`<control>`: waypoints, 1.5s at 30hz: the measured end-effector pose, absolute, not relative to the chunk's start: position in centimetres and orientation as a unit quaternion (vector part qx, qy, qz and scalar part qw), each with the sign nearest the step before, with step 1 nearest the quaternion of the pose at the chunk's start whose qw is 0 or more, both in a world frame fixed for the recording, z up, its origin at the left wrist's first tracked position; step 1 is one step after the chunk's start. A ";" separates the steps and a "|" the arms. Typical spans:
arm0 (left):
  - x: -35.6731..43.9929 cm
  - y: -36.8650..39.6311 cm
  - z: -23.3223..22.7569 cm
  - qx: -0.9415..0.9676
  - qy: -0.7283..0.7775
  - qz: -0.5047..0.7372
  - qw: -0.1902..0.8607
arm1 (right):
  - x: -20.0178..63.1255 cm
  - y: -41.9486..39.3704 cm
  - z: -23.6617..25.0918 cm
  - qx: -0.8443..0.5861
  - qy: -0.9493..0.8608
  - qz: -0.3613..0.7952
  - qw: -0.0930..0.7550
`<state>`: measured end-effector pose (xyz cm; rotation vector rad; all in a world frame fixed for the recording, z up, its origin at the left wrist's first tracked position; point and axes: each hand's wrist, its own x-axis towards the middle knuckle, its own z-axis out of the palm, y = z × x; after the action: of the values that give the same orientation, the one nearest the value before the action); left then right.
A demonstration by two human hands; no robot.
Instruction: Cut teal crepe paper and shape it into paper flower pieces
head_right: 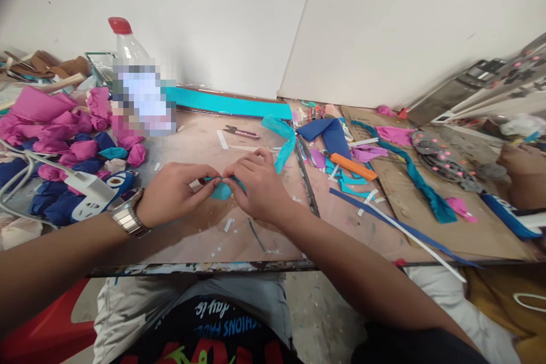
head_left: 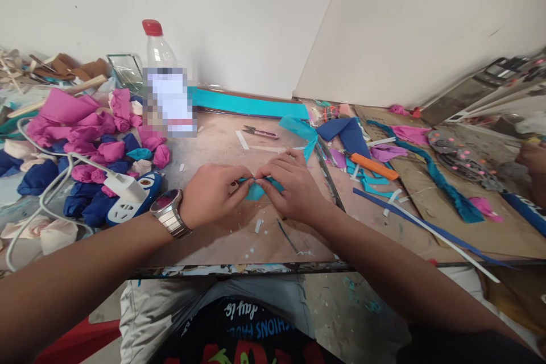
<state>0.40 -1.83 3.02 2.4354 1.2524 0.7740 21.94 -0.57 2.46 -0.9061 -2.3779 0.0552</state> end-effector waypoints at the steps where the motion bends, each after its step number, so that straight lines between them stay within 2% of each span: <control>1: 0.4 -1.8 2.9 0.849 0.434 0.269 0.135 | 21.9 -0.6 2.5 -0.340 -0.894 0.019 0.292; 9: 0.5 -2.0 2.6 0.853 0.432 0.285 0.072 | 21.7 -0.8 2.6 -0.361 -0.891 0.042 0.274; 16: 0.5 -1.8 2.4 0.849 0.437 0.285 0.085 | 21.8 -0.7 2.7 -0.371 -0.882 0.097 0.273; 28: 0.6 -1.6 3.0 0.811 0.446 0.280 0.255 | 22.3 -0.5 2.7 -0.358 -0.893 0.049 0.268; 34: 0.6 -1.5 2.9 0.805 0.448 0.274 0.277 | 22.6 -0.4 2.9 -0.350 -0.897 0.039 0.268; 40: 0.5 -1.3 2.7 0.782 0.444 0.261 0.352 | 22.8 -0.1 2.9 -0.347 -0.899 0.044 0.262; 45: 0.5 -1.1 2.6 0.786 0.447 0.264 0.336 | 22.8 -0.2 3.0 -0.343 -0.894 0.085 0.275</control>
<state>0.49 -1.14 2.58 2.0487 1.1659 0.6897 22.83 -0.16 2.97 -0.9222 -2.4027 0.2278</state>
